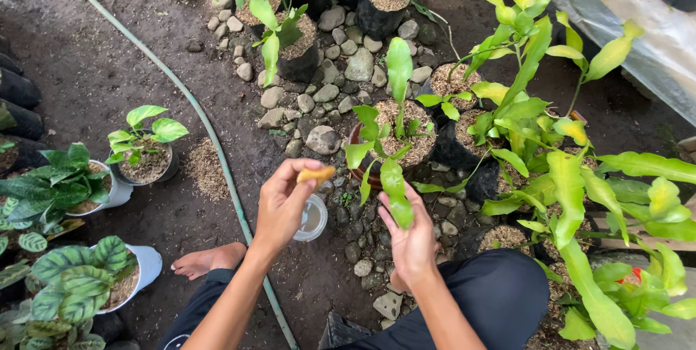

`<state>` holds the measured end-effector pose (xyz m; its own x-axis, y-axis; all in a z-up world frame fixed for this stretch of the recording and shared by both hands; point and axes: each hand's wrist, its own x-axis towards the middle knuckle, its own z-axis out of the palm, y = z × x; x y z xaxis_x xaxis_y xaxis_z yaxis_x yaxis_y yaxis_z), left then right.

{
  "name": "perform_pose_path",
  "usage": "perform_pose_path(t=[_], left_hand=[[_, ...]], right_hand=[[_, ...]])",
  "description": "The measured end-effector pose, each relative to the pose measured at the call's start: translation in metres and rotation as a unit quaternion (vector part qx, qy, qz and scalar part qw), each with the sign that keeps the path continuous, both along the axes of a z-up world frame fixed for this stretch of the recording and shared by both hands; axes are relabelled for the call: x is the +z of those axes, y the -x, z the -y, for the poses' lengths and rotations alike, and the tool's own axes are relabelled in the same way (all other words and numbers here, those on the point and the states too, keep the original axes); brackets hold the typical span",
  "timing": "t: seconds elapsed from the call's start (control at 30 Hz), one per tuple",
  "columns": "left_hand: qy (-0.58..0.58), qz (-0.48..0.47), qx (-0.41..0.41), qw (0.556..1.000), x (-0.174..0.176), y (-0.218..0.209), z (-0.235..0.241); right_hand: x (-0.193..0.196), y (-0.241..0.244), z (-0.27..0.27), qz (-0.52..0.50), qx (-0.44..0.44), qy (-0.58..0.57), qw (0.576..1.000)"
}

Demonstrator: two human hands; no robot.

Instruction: The person sits on the ground and wipes the leaves of several potted plants using a small yellow sponge. They dip the sponge into a small plastic container of water and clean the leaves of different plants one by one.

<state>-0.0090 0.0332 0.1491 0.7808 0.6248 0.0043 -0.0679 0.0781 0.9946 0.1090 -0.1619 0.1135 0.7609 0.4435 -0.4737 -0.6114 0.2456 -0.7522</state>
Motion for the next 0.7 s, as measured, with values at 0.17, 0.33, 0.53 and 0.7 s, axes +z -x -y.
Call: perform_pose_path(t=[0.17,0.33,0.53,0.7], left_hand=[[-0.182,-0.069,0.058,0.979,-0.003,-0.024,0.01],[-0.32,0.028,-0.001,0.947,0.01,-0.044,0.021],[-0.356,0.077,0.005,0.931,0.016,-0.043,0.04],[-0.366,0.053,0.086,0.925,0.016,-0.03,0.048]], right_hand=[[-0.01,0.021,-0.019,0.171,0.128,-0.06,0.975],[0.01,0.02,-0.039,0.044,0.052,-0.196,0.978],[0.032,0.014,-0.041,0.0,0.013,-0.25,0.968],[0.039,0.015,-0.045,-0.056,0.013,-0.267,0.962]])
